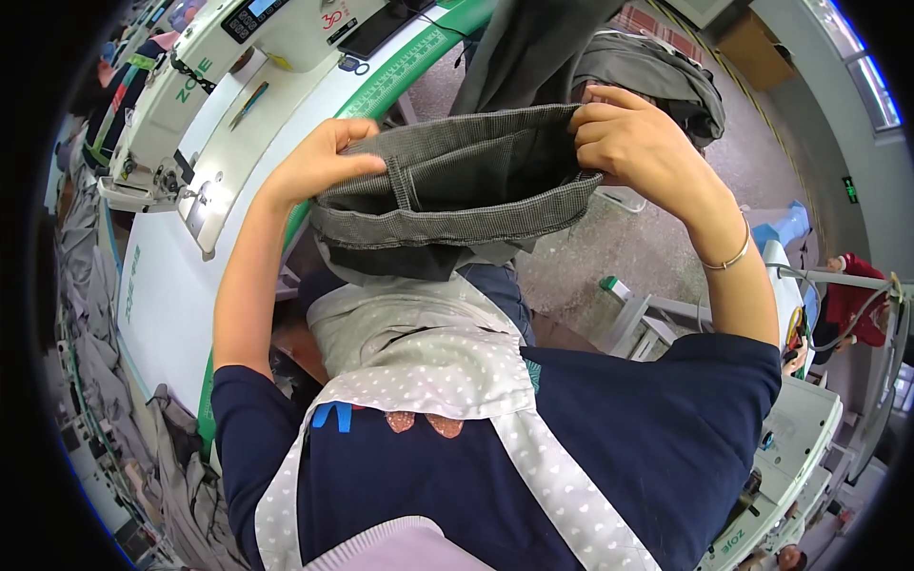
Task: The worker is inspecting the waistband and assembly of a pair of grey pants at a sewing workstation in a factory.
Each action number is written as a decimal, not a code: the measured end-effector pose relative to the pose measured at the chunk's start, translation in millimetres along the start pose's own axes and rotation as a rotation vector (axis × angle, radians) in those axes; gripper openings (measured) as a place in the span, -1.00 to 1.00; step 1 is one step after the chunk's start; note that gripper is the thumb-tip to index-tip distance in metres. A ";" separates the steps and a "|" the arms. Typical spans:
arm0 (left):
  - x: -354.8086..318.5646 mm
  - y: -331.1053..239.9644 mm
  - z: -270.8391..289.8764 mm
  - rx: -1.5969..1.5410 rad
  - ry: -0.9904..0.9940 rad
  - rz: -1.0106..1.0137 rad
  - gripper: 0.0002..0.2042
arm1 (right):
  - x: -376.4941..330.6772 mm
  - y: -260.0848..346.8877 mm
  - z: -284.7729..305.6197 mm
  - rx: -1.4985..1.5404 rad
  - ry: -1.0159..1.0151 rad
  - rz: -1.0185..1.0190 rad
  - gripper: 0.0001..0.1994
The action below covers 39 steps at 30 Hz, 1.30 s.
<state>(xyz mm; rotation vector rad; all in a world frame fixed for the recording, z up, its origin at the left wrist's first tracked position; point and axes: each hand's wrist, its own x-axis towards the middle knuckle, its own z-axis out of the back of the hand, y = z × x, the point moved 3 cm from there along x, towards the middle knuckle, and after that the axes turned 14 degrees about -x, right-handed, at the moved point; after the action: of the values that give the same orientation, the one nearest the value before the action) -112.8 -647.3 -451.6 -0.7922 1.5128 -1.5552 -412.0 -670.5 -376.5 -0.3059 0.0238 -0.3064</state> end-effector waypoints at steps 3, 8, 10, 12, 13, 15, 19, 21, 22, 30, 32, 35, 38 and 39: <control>-25.5 4.4 32.6 0.412 -0.176 0.041 -0.72 | -54.6 -37.0 -40.3 0.134 -0.058 -0.246 -0.76; -17.8 10.1 24.6 0.344 -0.308 -0.055 -0.75 | -8.9 -1.6 -33.9 0.036 -0.050 -0.065 -0.86; -20.9 8.3 32.3 0.426 -0.339 -0.096 -0.74 | -26.6 -23.4 -45.7 0.133 -0.159 -0.249 -0.87; -22.0 18.9 44.6 0.551 -0.348 -0.047 -0.73 | -48.8 -44.0 -60.6 0.081 -0.022 -0.282 -0.77; -15.7 18.8 38.7 0.618 -0.367 -0.032 -0.71 | -44.5 -39.4 -64.4 0.008 -0.061 -0.170 -0.77; -9.2 9.1 25.7 0.637 -0.496 -0.125 -0.75 | -24.0 -15.8 -40.4 0.004 -0.097 -0.124 -0.75; 3.2 -24.2 1.5 0.901 -0.608 -0.006 -0.79 | -17.0 -16.5 -16.7 0.061 -0.144 -0.129 -0.73; 10.9 -24.8 -20.5 1.044 -0.547 -0.442 -0.71 | -19.0 -17.6 -8.3 0.059 -0.119 -0.173 -0.71; 12.9 -32.2 -43.2 1.025 -0.487 -0.577 -0.69 | -18.0 -17.9 -5.4 0.065 -0.104 -0.205 -0.70; 43.4 -11.9 -96.8 0.129 -0.041 -0.253 -0.78 | 8.4 -9.8 18.1 -0.099 -0.084 -0.116 -0.82; 29.0 -18.9 -68.1 0.034 -0.051 -0.237 -0.78 | 1.0 -16.2 11.8 -0.028 -0.046 -0.173 -0.73; 9.7 -45.1 -47.3 0.036 -0.047 -0.195 -0.81 | 0.9 -13.2 -6.9 0.376 0.066 -0.099 -0.53; -8.0 -70.8 -28.9 0.255 -0.080 -0.303 -0.77 | 3.7 -3.1 -21.1 0.685 0.299 -0.043 -0.51; -20.4 -78.0 -16.2 0.365 -0.091 -0.290 -0.77 | -0.9 -4.6 -23.7 0.630 0.418 -0.065 -0.51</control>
<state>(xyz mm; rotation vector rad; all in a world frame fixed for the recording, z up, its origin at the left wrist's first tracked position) -126.7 -625.2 -373.6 -0.8797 1.0372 -1.9106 -415.8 -681.4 -397.8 0.3870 0.3225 -0.4213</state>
